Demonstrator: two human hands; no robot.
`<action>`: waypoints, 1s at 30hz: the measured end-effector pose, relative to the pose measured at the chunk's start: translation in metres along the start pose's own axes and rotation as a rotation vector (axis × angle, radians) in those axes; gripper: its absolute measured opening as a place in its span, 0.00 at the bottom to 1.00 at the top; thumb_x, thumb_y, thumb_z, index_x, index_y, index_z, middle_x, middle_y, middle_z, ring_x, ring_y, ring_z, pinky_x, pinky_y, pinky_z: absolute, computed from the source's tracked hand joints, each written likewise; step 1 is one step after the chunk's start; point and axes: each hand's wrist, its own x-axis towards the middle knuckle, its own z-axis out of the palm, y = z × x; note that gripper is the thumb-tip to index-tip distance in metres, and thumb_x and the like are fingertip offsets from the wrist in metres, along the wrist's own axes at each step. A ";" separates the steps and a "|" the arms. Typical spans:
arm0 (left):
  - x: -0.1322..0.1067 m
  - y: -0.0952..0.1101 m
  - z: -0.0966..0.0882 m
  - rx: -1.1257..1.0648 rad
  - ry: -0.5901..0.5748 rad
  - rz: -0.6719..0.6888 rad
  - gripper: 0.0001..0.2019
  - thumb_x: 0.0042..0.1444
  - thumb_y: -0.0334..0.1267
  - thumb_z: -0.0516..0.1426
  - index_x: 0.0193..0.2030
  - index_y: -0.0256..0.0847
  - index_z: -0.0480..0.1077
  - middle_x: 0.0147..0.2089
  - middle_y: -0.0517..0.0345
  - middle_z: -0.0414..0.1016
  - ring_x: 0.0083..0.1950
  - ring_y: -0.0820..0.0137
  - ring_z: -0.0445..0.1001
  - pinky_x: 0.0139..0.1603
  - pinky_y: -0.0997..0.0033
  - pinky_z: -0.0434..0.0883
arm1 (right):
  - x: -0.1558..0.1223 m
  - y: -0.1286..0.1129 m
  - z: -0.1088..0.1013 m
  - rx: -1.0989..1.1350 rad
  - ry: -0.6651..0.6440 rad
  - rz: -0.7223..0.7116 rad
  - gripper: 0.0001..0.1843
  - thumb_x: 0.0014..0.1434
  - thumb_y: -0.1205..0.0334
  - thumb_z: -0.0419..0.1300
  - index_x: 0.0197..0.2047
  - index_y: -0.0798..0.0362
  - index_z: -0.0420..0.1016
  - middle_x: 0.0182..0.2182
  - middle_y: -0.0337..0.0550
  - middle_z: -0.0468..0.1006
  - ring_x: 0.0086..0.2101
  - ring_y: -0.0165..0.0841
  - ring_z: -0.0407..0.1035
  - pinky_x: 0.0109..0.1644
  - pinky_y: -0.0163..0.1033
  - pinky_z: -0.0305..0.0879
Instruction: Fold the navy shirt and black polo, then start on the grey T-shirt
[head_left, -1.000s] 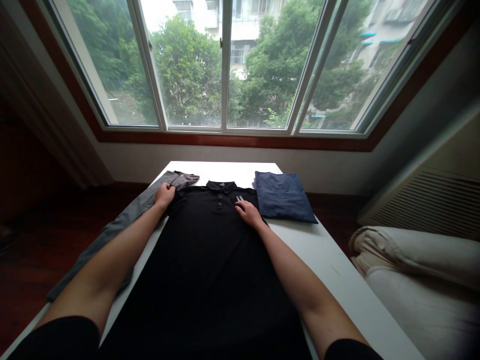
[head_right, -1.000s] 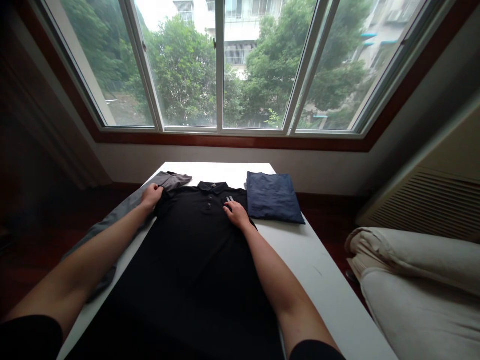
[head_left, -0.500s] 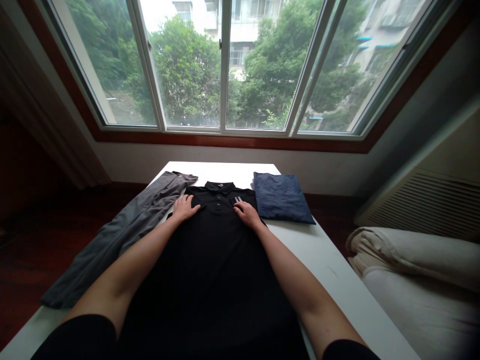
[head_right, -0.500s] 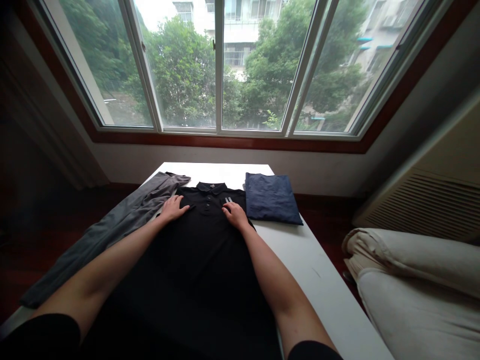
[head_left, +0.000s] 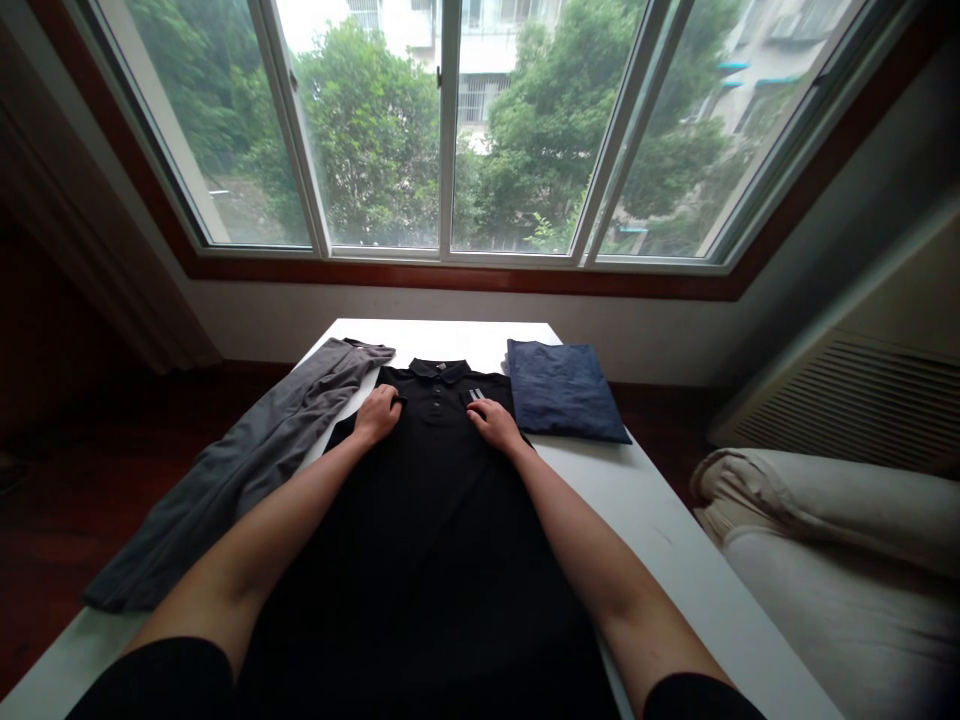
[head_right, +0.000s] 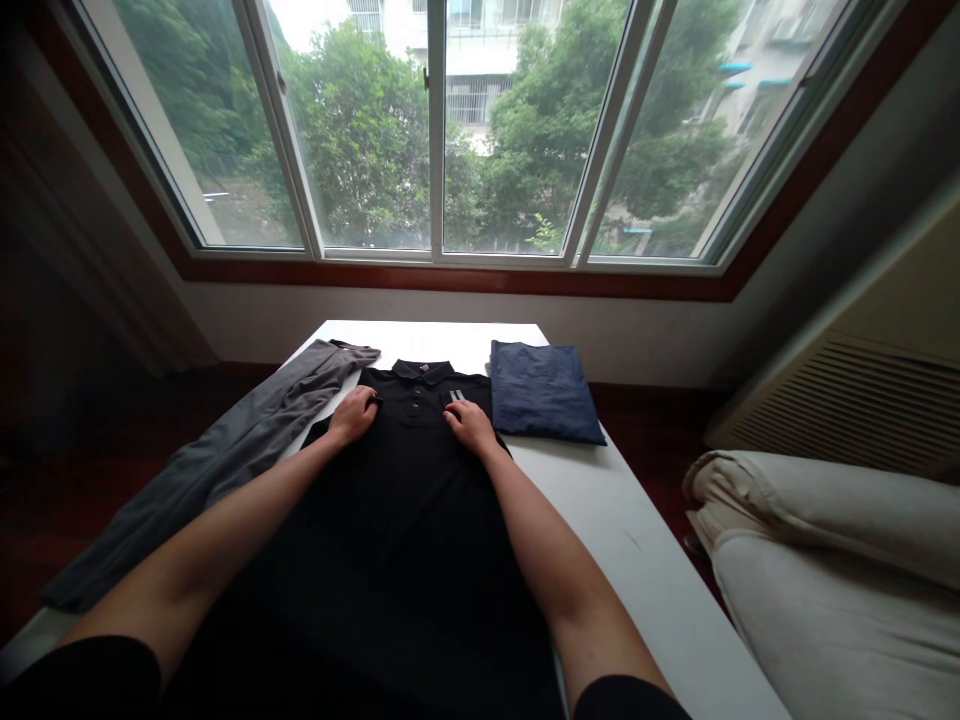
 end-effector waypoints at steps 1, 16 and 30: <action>-0.001 0.002 0.000 -0.018 -0.037 0.038 0.10 0.67 0.39 0.53 0.48 0.42 0.74 0.52 0.48 0.76 0.55 0.58 0.72 0.59 0.60 0.67 | 0.000 0.000 0.000 0.001 0.002 -0.003 0.14 0.70 0.56 0.58 0.54 0.47 0.80 0.57 0.46 0.78 0.58 0.38 0.70 0.65 0.43 0.62; 0.024 -0.016 0.034 -0.022 -0.145 -0.052 0.23 0.67 0.46 0.54 0.65 0.39 0.68 0.70 0.42 0.67 0.72 0.56 0.62 0.73 0.58 0.56 | -0.001 0.001 0.001 0.004 0.018 -0.010 0.13 0.70 0.56 0.58 0.52 0.47 0.81 0.57 0.46 0.79 0.58 0.39 0.70 0.65 0.43 0.63; 0.047 -0.074 0.037 0.241 -0.288 -0.289 0.37 0.69 0.60 0.39 0.78 0.42 0.53 0.80 0.44 0.48 0.79 0.49 0.47 0.75 0.43 0.48 | -0.001 0.009 0.006 0.047 0.047 -0.043 0.11 0.69 0.56 0.60 0.50 0.47 0.82 0.56 0.46 0.79 0.57 0.39 0.71 0.64 0.44 0.64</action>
